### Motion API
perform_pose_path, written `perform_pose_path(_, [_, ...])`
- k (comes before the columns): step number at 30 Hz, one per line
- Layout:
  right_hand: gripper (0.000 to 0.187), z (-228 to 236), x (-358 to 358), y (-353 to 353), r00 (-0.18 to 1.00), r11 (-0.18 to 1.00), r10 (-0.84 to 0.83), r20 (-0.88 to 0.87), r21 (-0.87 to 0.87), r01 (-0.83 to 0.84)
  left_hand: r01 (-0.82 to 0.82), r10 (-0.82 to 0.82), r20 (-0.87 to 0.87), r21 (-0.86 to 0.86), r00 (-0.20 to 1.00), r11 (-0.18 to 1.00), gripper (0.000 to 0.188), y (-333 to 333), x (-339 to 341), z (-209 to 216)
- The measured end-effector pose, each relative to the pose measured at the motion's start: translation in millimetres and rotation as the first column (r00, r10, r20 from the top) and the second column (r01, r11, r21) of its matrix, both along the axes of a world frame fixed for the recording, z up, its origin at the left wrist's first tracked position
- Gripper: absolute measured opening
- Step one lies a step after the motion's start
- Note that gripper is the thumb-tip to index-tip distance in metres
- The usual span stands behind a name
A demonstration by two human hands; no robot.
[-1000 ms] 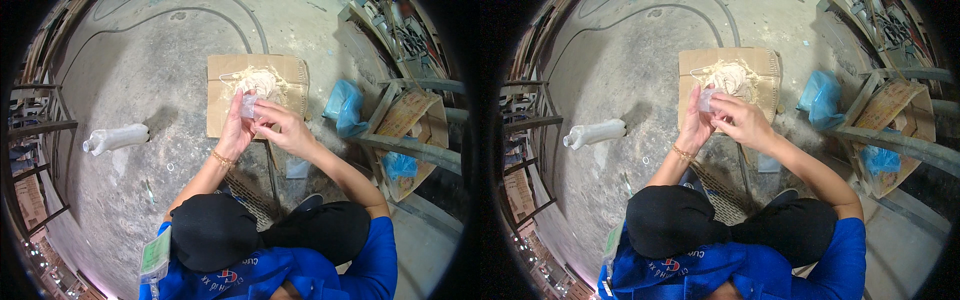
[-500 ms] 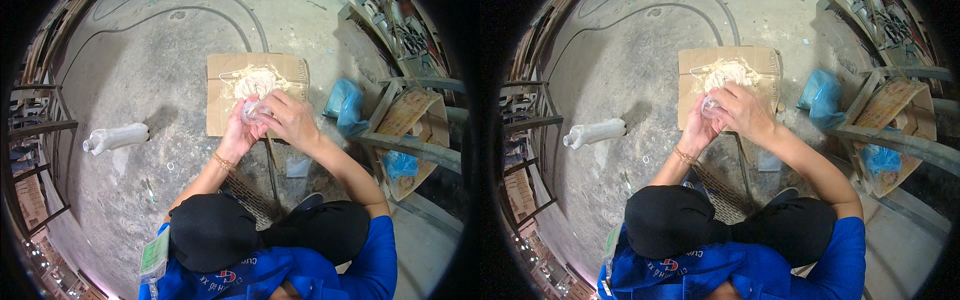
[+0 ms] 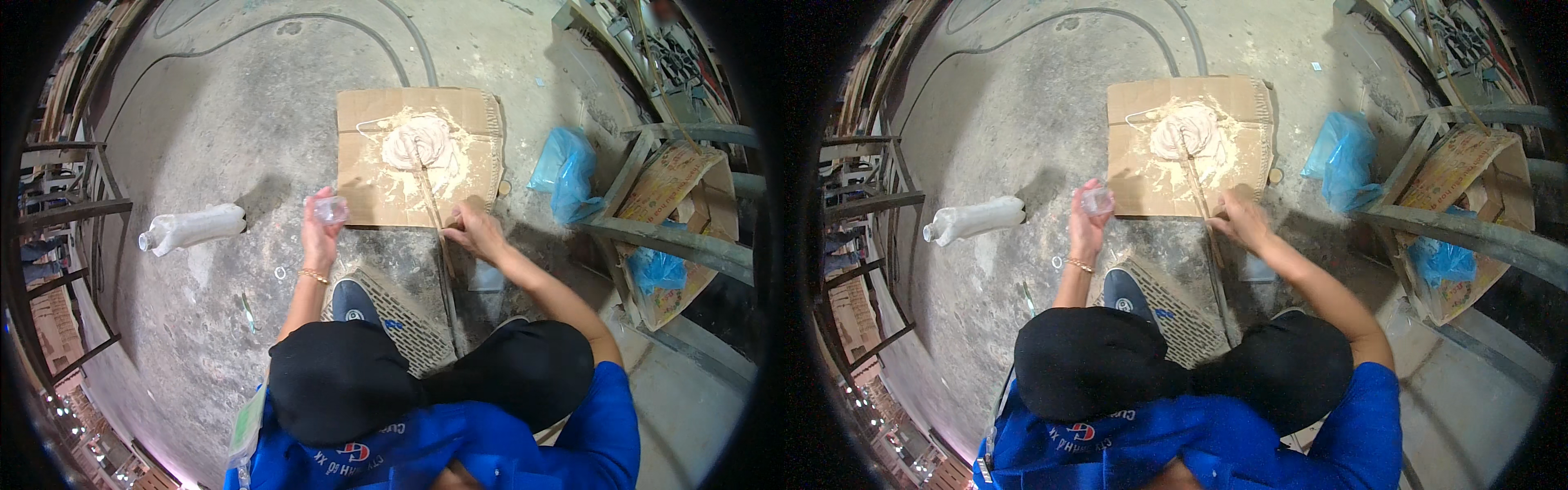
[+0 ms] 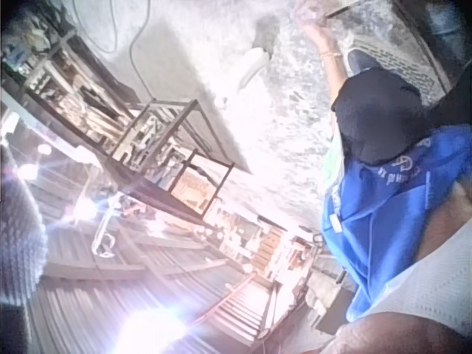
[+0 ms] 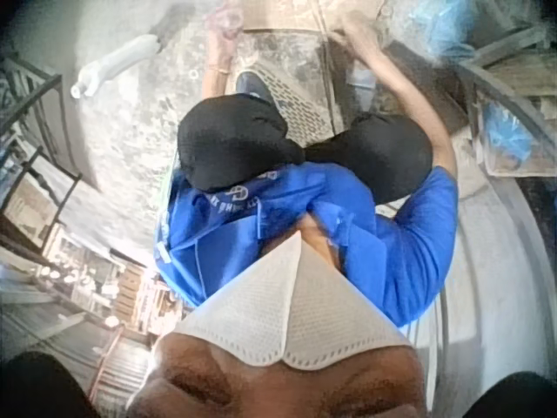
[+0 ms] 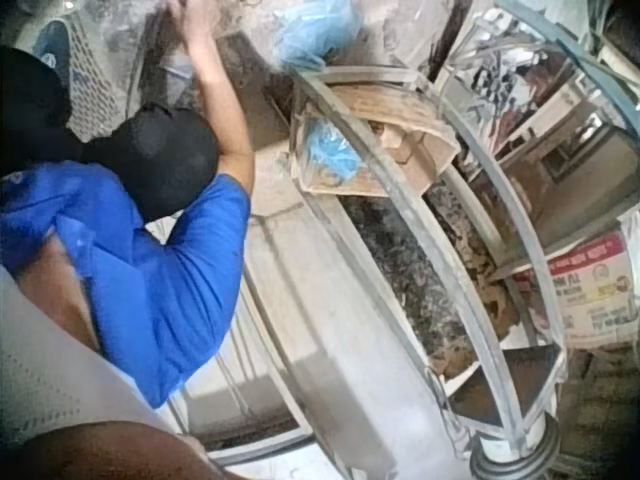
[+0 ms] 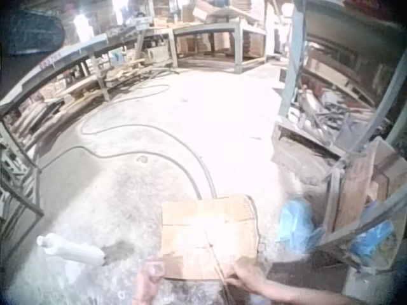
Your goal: The person scoops a white powdery substance from a cardboard sheet into small plastic pouches using a wooden stick, then ties each pouch closed. The person repeats this process for multiple pouches.
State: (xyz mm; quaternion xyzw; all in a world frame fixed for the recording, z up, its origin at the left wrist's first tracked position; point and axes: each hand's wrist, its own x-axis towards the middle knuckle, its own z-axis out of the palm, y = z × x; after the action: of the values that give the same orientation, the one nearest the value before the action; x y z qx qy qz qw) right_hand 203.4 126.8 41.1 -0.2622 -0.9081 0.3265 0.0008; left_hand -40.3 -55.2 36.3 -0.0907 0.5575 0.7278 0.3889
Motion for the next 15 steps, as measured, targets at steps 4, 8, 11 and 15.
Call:
perform_pose_path(4, [0.034, -13.2, -7.2, -14.9, 0.997, 0.998, -0.021, -0.073, 0.064, 0.026, 0.169, -0.176, 0.178, 0.055, 0.968, 0.984, 0.046, -9.6, -14.4, -15.3])
perform_pose_path(8, [0.019, -14.4, -16.7, 9.7, 0.978, 0.973, -0.205, -0.029, -0.113, 0.200, 0.235, -0.251, 0.220, 0.096, 0.943, 0.967, 0.047, -2.4, -22.4, -20.4])
perform_pose_path(11, [0.021, -4.2, -13.4, 23.4, 0.889, 0.800, -0.454, 0.058, -0.413, 0.435, 0.265, -0.326, 0.344, 0.212, 0.881, 0.941, 0.046, -0.9, -14.2, -23.2])
perform_pose_path(15, [0.035, 1.4, -2.0, 38.1, 0.911, 0.958, -0.288, -0.295, -0.092, 0.273, 0.181, -0.293, 0.448, 0.275, 0.845, 0.944, 0.046, 36.7, 24.9, -25.7])
